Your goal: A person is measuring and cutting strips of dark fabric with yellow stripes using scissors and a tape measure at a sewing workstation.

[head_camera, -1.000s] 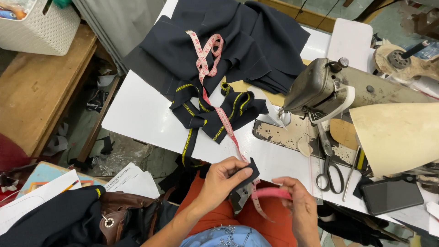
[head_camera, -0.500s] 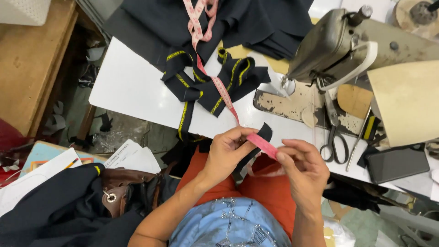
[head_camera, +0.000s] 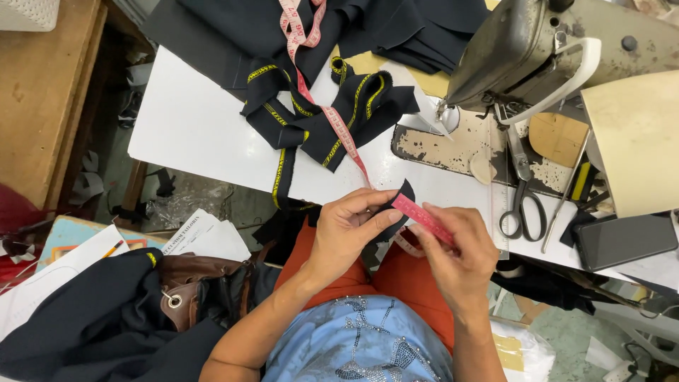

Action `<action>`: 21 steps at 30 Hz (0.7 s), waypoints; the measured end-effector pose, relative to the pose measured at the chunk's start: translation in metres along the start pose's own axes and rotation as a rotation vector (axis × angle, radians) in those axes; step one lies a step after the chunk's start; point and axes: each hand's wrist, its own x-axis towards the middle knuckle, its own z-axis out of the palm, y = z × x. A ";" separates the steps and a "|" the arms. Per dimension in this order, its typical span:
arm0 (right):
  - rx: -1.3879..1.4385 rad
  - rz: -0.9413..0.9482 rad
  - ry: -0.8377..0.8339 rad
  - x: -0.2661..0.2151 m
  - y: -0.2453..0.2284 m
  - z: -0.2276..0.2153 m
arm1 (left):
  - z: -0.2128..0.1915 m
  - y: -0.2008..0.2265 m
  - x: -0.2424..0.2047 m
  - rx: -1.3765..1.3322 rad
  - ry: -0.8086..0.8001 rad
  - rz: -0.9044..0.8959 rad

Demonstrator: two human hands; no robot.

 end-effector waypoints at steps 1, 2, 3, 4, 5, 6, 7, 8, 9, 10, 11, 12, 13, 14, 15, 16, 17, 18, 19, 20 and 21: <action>-0.139 -0.152 -0.011 -0.002 0.001 0.000 | -0.001 -0.002 0.000 -0.006 0.003 0.001; -0.138 -0.152 -0.011 -0.003 0.005 0.002 | -0.001 -0.001 0.000 -0.006 0.003 0.001; -0.229 -0.244 -0.026 -0.005 0.010 0.003 | -0.001 0.000 0.000 -0.007 0.002 0.003; -0.320 -0.335 -0.041 -0.007 0.014 0.004 | 0.000 0.001 0.000 -0.009 0.001 0.004; -0.319 -0.335 -0.040 -0.004 0.009 0.005 | -0.001 -0.001 0.000 -0.008 0.001 0.004; -0.252 -0.285 -0.066 -0.002 0.004 0.005 | -0.001 -0.004 0.000 -0.012 -0.003 0.005; -0.184 -0.234 -0.092 0.000 -0.001 0.005 | -0.001 -0.006 -0.001 -0.016 -0.006 0.004; -0.182 -0.232 -0.092 -0.001 -0.002 0.004 | -0.002 -0.005 -0.002 -0.014 -0.006 0.003; -0.023 -0.106 -0.104 -0.001 -0.004 0.002 | -0.002 -0.004 -0.003 -0.004 -0.006 -0.003; 0.136 0.021 -0.115 -0.001 -0.005 0.001 | -0.002 -0.003 -0.004 0.007 -0.007 -0.010; 0.135 0.024 -0.113 -0.005 0.004 -0.003 | -0.003 -0.004 -0.004 0.007 -0.009 -0.012; 0.286 0.155 -0.149 -0.009 0.012 -0.007 | -0.004 -0.005 -0.005 0.012 -0.007 -0.017; 0.438 0.285 -0.182 -0.013 0.021 -0.011 | -0.005 -0.007 -0.005 0.018 -0.007 -0.021; 0.437 0.286 -0.179 -0.011 0.021 -0.011 | -0.005 -0.006 -0.006 0.018 -0.010 -0.022; 0.433 0.321 -0.220 -0.010 0.020 -0.011 | -0.004 -0.005 -0.006 0.029 -0.016 -0.024; 0.428 0.356 -0.261 -0.008 0.020 -0.012 | -0.004 -0.004 -0.007 0.041 -0.022 -0.025; 0.428 0.358 -0.260 -0.008 0.018 -0.010 | -0.004 -0.004 -0.007 0.041 -0.023 -0.027; 0.394 0.355 -0.263 -0.007 0.016 -0.008 | -0.004 -0.004 -0.008 0.034 -0.031 -0.028; 0.360 0.353 -0.269 -0.006 0.013 -0.006 | -0.004 -0.004 -0.008 0.027 -0.036 -0.028; 0.361 0.354 -0.269 -0.005 0.010 -0.006 | -0.004 -0.005 -0.008 0.028 -0.036 -0.029; 0.333 0.343 -0.269 -0.004 0.007 -0.006 | -0.005 -0.006 -0.008 0.023 -0.030 -0.020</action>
